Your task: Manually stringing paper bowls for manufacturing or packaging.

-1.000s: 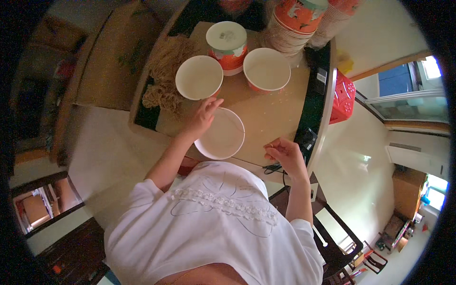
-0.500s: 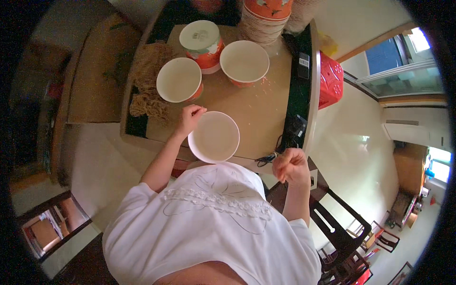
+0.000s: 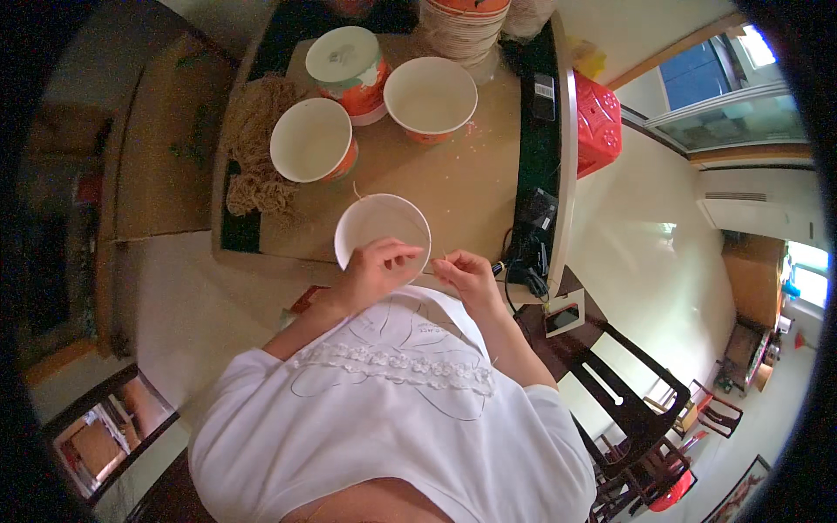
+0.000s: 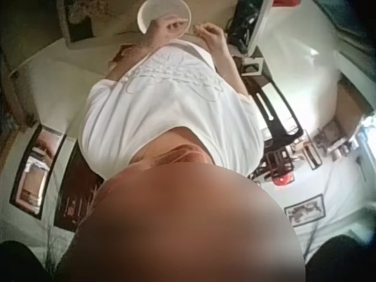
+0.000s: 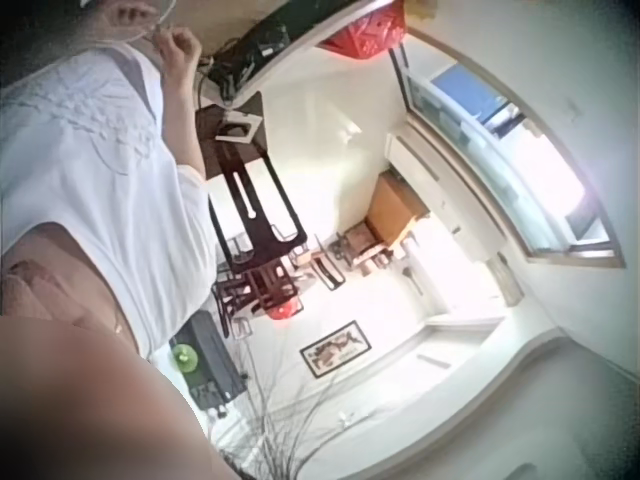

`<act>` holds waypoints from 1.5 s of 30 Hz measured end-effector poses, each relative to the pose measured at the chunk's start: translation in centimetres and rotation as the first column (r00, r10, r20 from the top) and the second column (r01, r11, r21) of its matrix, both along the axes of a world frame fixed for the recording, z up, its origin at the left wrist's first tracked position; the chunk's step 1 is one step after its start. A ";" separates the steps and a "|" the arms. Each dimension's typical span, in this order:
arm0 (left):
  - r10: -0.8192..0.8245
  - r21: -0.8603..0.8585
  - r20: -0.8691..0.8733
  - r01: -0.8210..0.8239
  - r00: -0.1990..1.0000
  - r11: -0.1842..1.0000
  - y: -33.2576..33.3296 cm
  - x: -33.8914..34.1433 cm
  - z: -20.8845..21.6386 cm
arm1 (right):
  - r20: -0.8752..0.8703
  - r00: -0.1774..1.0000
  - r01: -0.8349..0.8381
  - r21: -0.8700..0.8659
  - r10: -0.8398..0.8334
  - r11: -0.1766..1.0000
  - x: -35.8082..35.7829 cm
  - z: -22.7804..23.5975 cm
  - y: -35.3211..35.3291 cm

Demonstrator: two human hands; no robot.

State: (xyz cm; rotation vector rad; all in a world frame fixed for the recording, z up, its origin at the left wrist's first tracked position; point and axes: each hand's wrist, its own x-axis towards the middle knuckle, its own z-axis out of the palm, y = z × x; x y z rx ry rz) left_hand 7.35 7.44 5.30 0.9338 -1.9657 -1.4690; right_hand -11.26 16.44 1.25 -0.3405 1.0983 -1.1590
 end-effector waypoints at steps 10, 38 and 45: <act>-0.018 0.063 0.080 0.013 0.997 0.998 1.2 -0.1 -0.8 | 0.026 0.998 0.059 -0.005 -0.059 0.998 2.2 0.0 0.5; 0.000 -0.010 0.175 0.001 0.985 1.000 3.2 1.2 -3.7 | -0.630 0.775 -0.102 -0.186 -0.039 0.977 5.6 -0.1 2.2; -0.013 0.193 0.226 -0.032 0.974 0.981 2.6 1.1 -2.6 | -0.579 0.815 -0.056 -0.111 -0.019 0.992 5.8 0.7 1.5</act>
